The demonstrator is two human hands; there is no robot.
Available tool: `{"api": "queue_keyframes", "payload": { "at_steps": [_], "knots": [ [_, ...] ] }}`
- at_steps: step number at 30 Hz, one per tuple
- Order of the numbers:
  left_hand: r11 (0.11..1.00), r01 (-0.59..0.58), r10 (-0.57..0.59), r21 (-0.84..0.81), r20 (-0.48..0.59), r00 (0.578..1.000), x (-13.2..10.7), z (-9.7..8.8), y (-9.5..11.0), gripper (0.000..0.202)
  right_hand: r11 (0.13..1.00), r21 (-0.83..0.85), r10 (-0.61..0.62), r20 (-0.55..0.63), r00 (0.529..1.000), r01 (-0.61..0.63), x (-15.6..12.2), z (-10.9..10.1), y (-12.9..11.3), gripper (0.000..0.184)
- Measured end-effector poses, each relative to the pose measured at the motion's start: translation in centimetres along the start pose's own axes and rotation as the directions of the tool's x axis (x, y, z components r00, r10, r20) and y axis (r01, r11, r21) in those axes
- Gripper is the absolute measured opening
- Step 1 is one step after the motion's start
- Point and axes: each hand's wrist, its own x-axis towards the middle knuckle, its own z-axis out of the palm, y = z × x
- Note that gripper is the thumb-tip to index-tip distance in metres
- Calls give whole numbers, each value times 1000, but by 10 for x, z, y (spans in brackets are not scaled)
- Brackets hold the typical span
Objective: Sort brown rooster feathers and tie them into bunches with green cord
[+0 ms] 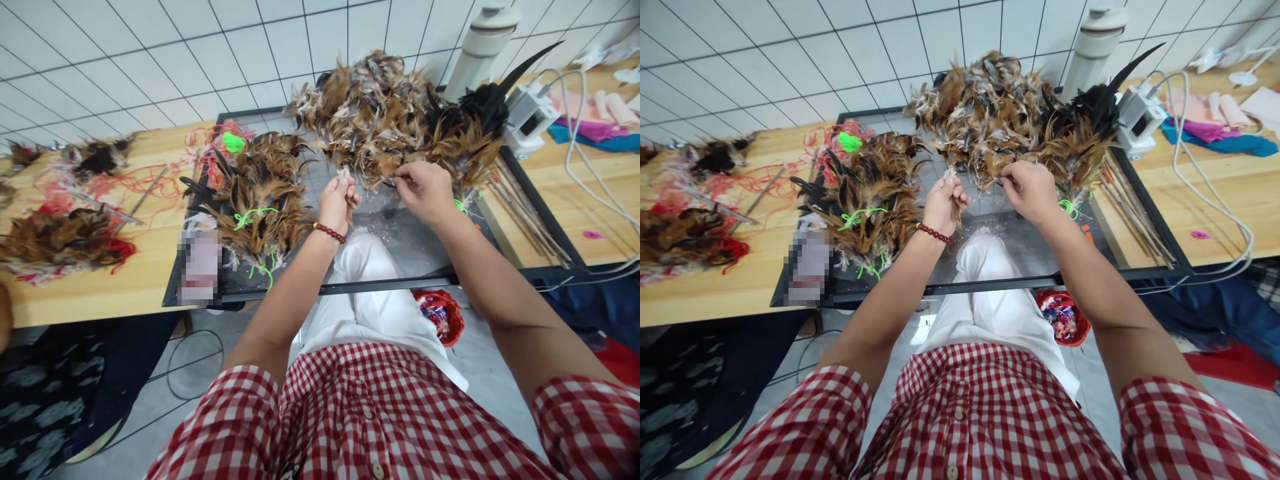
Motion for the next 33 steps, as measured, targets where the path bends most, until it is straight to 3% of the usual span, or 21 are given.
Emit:
{"api": "queue_keyframes", "payload": {
  "at_steps": [5, 11, 18, 24, 27, 30, 33],
  "knots": [
    [994, 71, -77, 77, 77, 994, -2, 0, -4, 19, 979, -81, -189, -35, 981, 186, -3, -1, -7, 35],
    [981, 140, -167, 138, 217, 962, -9, 1, -11, 17, 919, -143, -386, -131, 913, 368, -5, 5, -11, 49],
    [980, 177, -196, 92, 296, 935, -10, 2, -12, 12, 835, -179, -540, -80, 838, 520, -6, 11, -17, 40],
    [984, 119, -148, 132, 246, 958, -15, 8, -10, 17, 911, 42, -402, -134, 906, 411, -6, 13, -19, 37],
    [970, 74, -125, 232, 214, 969, -18, 11, -7, 29, 931, 296, -166, -177, 970, 214, -5, 15, -21, 40],
    [948, 44, -139, 315, 285, 948, -22, 12, -6, 34, 793, 608, 51, -28, 998, -24, -2, 16, -23, 54],
    [939, 34, -165, 343, 361, 918, -24, 11, -7, 33, 622, 769, 94, 113, 989, -147, -1, 15, -27, 54]
  ]
}}
